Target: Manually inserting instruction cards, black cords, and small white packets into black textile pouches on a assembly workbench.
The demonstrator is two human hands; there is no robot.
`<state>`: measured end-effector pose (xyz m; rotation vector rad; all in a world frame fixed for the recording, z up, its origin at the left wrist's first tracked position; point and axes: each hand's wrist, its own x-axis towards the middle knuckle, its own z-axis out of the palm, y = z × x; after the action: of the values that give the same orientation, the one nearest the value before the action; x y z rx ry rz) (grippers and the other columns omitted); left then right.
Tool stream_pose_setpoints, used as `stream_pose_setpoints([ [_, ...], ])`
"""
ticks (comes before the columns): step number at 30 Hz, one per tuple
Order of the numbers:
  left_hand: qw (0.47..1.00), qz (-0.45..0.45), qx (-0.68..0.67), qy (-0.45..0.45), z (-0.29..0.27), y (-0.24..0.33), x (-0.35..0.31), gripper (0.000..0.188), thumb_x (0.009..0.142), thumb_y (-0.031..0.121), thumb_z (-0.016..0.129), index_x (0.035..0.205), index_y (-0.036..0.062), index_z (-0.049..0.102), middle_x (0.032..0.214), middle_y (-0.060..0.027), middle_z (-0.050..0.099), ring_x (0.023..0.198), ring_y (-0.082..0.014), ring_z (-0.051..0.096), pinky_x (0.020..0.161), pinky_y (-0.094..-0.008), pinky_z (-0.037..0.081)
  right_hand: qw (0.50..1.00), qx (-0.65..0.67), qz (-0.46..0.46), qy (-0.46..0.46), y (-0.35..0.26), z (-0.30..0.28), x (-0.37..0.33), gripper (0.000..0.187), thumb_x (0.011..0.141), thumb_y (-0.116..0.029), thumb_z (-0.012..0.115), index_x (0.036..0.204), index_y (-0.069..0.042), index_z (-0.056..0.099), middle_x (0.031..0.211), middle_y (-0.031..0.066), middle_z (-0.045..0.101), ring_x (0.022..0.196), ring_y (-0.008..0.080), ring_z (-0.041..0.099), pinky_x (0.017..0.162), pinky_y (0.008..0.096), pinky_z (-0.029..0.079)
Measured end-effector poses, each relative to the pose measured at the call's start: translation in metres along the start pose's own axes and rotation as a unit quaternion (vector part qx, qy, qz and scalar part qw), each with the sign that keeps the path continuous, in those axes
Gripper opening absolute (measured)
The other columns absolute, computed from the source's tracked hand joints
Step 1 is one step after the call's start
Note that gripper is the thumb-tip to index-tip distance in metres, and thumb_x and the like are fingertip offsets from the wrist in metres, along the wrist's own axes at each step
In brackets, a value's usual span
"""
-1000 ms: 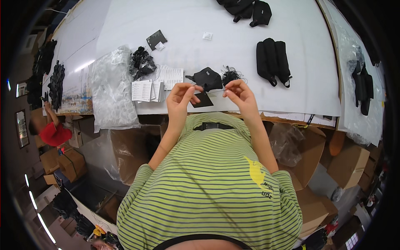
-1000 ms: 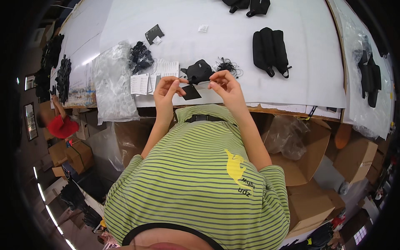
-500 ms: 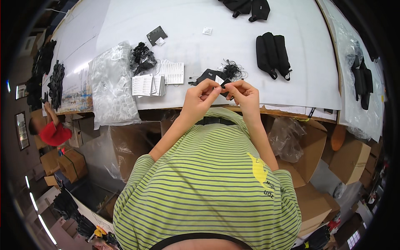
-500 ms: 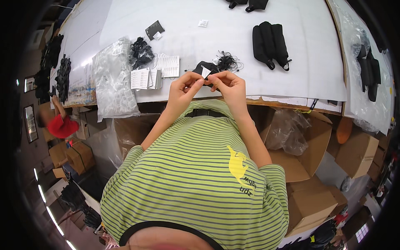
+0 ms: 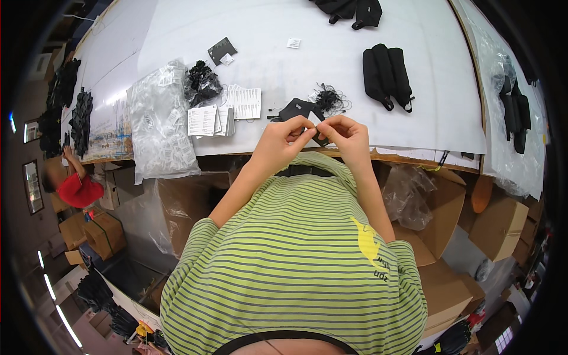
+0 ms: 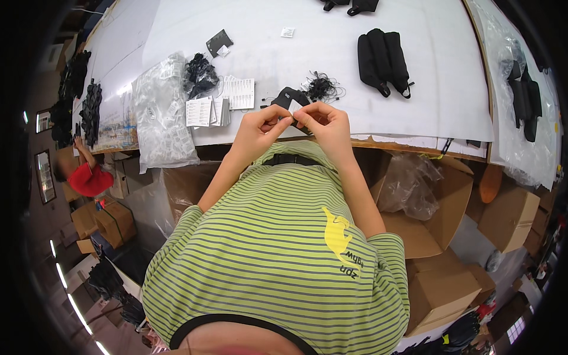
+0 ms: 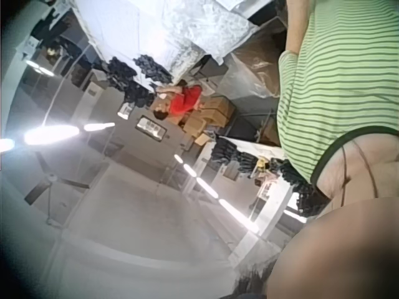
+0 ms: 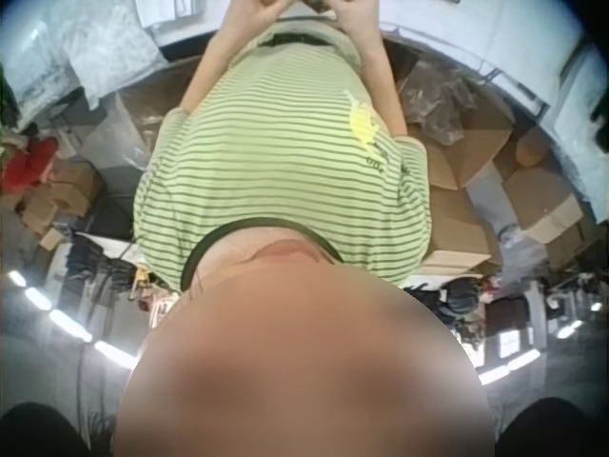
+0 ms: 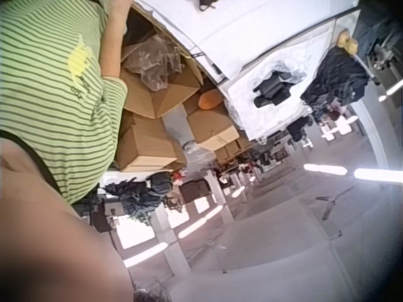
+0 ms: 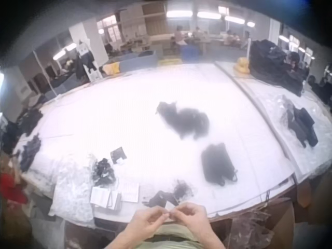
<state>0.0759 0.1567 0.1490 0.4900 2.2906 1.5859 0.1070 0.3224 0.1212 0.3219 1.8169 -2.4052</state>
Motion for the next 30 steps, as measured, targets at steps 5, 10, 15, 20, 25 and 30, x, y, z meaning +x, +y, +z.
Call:
stream_pose_setpoints([
  [5,0.999,-0.004,-0.039,-0.023,-0.005,-0.010,0.007,0.016,0.080,0.011,0.066,0.082,0.0013,0.054,0.049,0.0001,0.035,0.047,-0.0060,0.027,0.044,-0.0233,0.024,0.999,-0.021,0.005,-0.037,-0.004,-0.007,-0.001,0.009,0.079,-0.009,0.067,0.081,0.000,0.065,0.070,0.0028,0.063,0.062,0.0054,0.056,0.055,0.0182,0.042],
  [10,0.993,0.016,0.064,-0.101,0.015,-0.015,-0.001,0.016,0.080,0.018,0.066,0.082,0.0052,0.057,0.052,-0.0059,0.049,0.043,-0.0165,0.043,0.046,-0.0279,0.035,0.974,-0.197,-0.038,-0.105,0.009,-0.036,0.029,0.015,0.083,-0.017,0.063,0.081,-0.002,0.066,0.068,0.0024,0.063,0.062,0.0087,0.056,0.060,0.0206,0.043],
  [15,0.958,0.127,0.145,-0.214,0.050,-0.010,-0.002,0.014,0.082,0.022,0.061,0.081,0.0082,0.059,0.065,-0.0090,0.059,0.059,-0.0257,0.057,0.055,-0.0349,0.045,0.754,-0.615,-0.027,-0.230,0.034,-0.004,0.058,0.064,0.060,-0.048,0.075,0.111,-0.012,0.058,0.120,0.0136,0.047,0.110,0.0308,0.044,0.093,0.0401,0.035],
  [20,0.940,0.129,0.188,-0.254,0.043,0.000,0.003,0.017,0.082,0.025,0.061,0.082,0.0083,0.058,0.066,-0.0086,0.059,0.063,-0.0262,0.058,0.058,-0.0373,0.046,0.730,-0.638,-0.020,-0.245,0.067,-0.021,0.069,0.042,0.065,-0.031,0.070,0.102,-0.011,0.061,0.109,0.0132,0.054,0.096,0.0296,0.053,0.084,0.0379,0.043],
  [25,0.994,0.107,0.033,-0.012,0.024,-0.030,-0.001,0.014,0.081,0.014,0.062,0.090,0.0052,0.057,0.093,-0.0070,0.060,0.082,-0.0239,0.057,0.068,-0.0318,0.046,0.921,-0.383,-0.027,-0.072,0.055,-0.056,0.067,0.023,0.073,-0.017,0.061,0.087,0.001,0.062,0.082,0.0119,0.066,0.072,0.0274,0.062,0.069,0.0327,0.047],
  [30,0.962,0.167,0.211,0.042,0.015,-0.021,0.000,0.028,0.077,0.008,0.064,0.104,0.0091,0.057,0.111,-0.0040,0.053,0.102,-0.0243,0.048,0.092,-0.0363,0.036,0.973,-0.176,0.084,-0.122,0.003,-0.064,0.056,0.012,0.083,-0.009,0.058,0.091,0.000,0.059,0.079,0.0021,0.062,0.071,0.0065,0.055,0.064,0.0215,0.044],
])
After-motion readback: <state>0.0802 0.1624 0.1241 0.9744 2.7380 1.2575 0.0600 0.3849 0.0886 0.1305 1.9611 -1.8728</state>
